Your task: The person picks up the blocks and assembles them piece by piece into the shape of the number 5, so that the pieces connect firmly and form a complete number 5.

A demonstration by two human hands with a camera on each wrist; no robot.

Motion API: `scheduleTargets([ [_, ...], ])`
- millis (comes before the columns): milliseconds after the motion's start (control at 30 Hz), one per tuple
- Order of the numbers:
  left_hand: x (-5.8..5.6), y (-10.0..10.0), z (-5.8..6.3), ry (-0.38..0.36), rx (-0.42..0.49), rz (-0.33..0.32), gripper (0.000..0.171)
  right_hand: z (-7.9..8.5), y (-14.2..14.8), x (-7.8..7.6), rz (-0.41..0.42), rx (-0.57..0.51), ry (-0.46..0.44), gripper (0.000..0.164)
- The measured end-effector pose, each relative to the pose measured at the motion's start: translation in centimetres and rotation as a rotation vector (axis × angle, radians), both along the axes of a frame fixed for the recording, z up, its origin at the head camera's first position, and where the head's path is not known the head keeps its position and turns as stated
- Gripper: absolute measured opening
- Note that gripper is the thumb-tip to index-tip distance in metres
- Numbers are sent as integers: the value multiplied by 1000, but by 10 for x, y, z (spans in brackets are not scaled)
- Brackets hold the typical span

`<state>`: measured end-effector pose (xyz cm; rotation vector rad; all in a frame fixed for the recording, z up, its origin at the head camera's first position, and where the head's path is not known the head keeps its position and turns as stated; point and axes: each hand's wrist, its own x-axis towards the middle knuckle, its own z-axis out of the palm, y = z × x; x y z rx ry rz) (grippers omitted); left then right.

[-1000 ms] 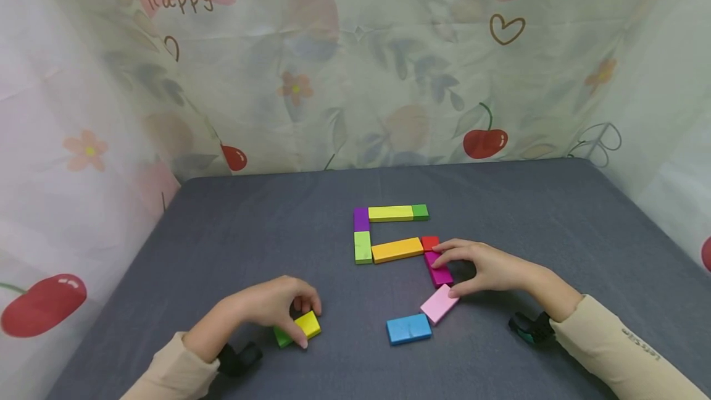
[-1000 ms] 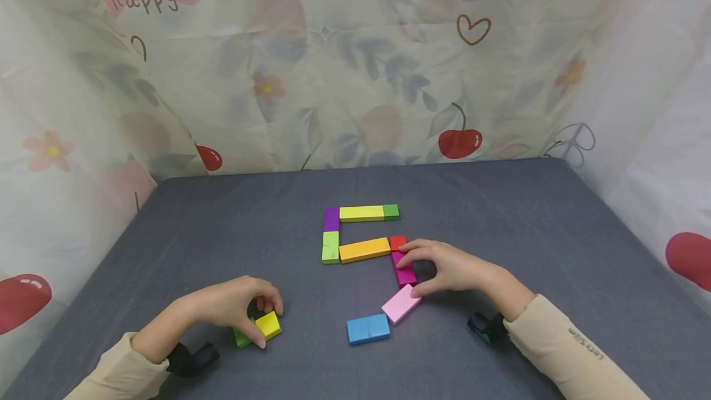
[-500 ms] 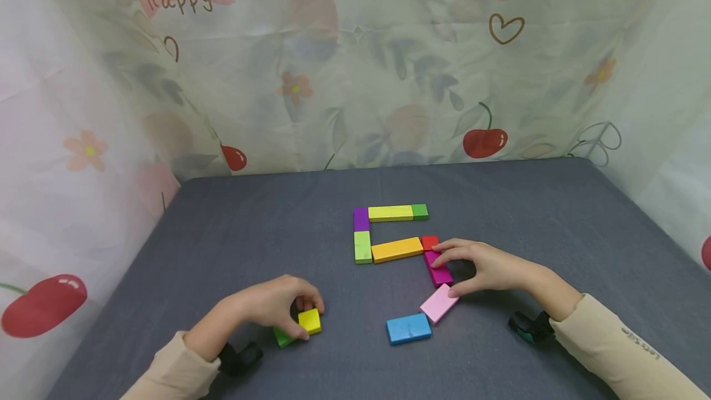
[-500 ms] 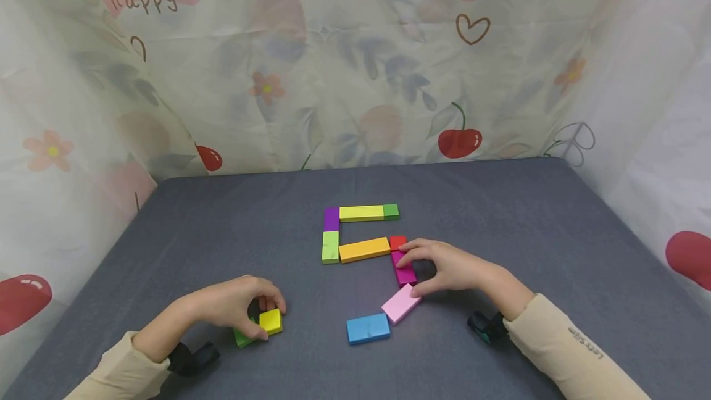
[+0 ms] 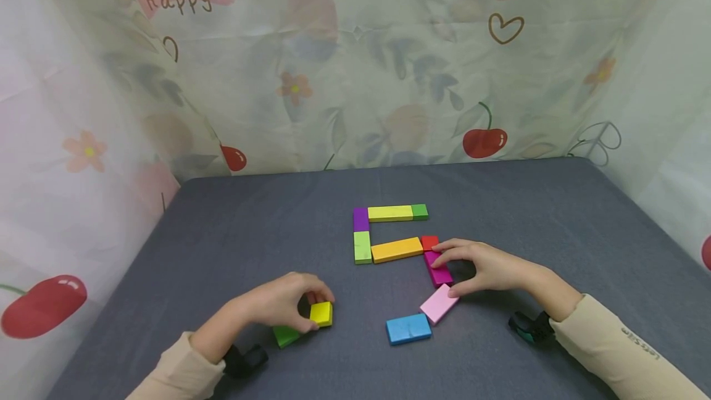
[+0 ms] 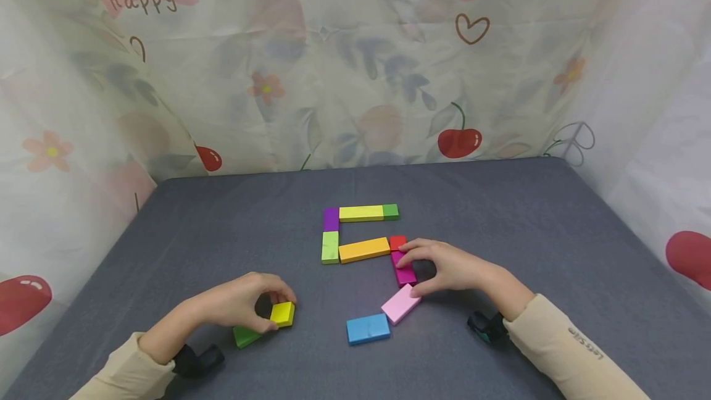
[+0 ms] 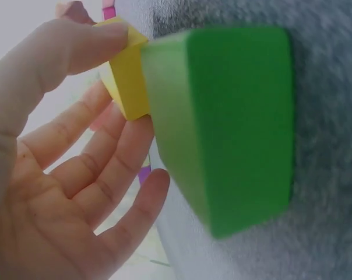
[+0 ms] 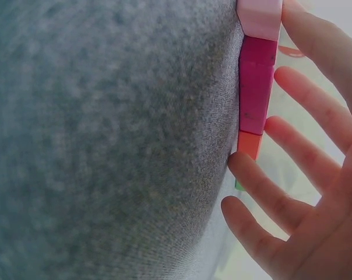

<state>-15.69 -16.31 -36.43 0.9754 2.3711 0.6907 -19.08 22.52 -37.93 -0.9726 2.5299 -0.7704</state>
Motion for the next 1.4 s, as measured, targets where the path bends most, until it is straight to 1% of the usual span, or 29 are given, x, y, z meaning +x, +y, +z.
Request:
scheduleTargets([
  [100, 2, 4, 1, 14, 7, 0, 33, 0, 0, 0, 1, -1, 2, 47],
  [500, 7, 19, 0, 31, 37, -17, 33, -1, 0, 0, 5, -7, 3, 46],
  [867, 9, 28, -2, 42, 81, 0, 35, -1, 0, 0, 5, -6, 11, 46],
  [1100, 11, 36, -4, 66, 74, 6, 35, 1, -1, 1, 2, -2, 17, 45],
  [1267, 12, 41, -6, 48, 71, -14, 34, 1, -1, 1, 3, -2, 18, 45],
  [1400, 15, 46, -6, 54, 56, -24, 35, 1, -1, 1, 3, -1, 19, 45],
])
